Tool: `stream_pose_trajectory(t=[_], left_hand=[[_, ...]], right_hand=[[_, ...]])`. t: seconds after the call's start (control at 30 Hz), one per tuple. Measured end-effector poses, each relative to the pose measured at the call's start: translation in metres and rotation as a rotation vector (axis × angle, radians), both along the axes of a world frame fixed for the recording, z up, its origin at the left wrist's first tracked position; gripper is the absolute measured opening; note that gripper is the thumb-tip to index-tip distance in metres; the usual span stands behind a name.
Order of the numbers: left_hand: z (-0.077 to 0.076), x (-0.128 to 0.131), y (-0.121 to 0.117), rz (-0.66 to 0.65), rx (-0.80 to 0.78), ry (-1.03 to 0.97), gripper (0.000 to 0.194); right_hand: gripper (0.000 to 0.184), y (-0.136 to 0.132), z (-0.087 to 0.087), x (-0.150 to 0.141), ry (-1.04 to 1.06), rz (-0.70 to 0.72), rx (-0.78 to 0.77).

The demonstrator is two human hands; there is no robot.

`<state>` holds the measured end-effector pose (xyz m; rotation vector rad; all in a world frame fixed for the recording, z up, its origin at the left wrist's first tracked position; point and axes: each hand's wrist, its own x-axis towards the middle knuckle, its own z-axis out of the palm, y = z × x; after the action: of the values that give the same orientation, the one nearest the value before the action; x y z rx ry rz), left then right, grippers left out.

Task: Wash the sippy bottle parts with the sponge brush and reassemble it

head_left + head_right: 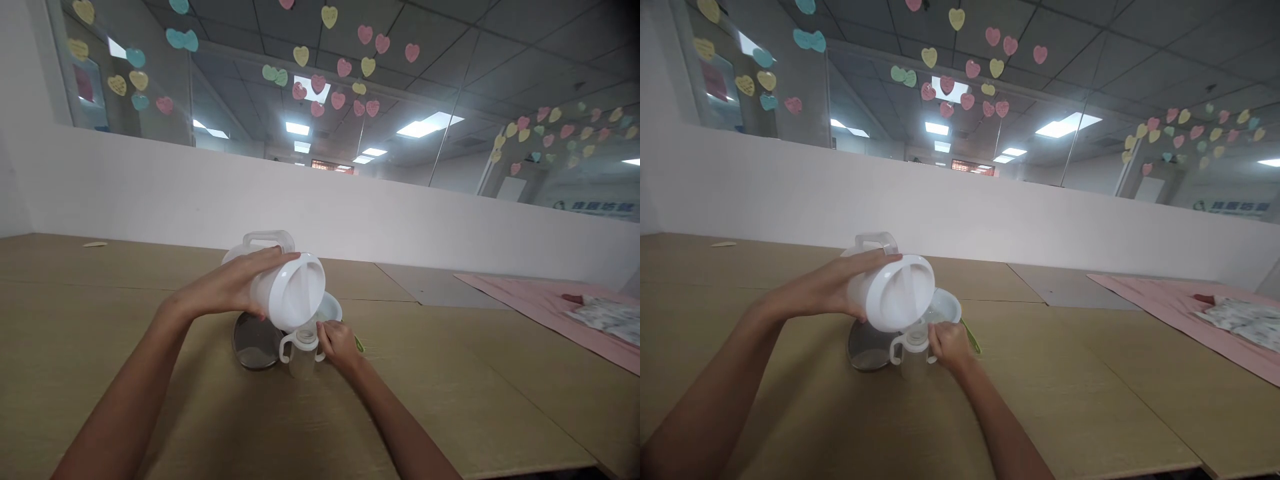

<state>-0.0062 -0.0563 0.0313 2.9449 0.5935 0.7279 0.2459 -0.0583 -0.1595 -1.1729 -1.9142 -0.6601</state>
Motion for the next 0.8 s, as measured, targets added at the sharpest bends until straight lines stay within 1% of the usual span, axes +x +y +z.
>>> stream_pose_trajectory(t=[0.27, 0.43, 0.53, 0.6, 0.67, 0.8], left_hand=[[0.001, -0.001, 0.0, 0.063, 0.026, 0.027, 0.08], [0.002, 0.001, -0.001, 0.032, 0.038, 0.014, 0.077], [0.003, -0.002, 0.003, 0.034, 0.014, -0.014, 0.079], [0.002, -0.006, 0.011, 0.075, -0.027, -0.049, 0.082], [-0.002, -0.011, 0.024, 0.134, -0.063, -0.109, 0.088], [-0.017, -0.02, 0.055, 0.278, -0.144, -0.307, 0.096]], right_hand=[[0.05, -0.001, 0.001, 0.0, -0.001, 0.003, 0.007], [0.05, -0.001, 0.001, 0.0, -0.002, 0.007, 0.021], [0.05, -0.002, 0.001, 0.0, -0.005, -0.002, 0.006], [0.05, -0.002, 0.001, 0.0, -0.007, -0.011, -0.018], [0.05, -0.002, 0.002, -0.001, -0.009, -0.015, -0.044], [0.05, -0.003, 0.002, -0.001, -0.007, -0.015, -0.063]])
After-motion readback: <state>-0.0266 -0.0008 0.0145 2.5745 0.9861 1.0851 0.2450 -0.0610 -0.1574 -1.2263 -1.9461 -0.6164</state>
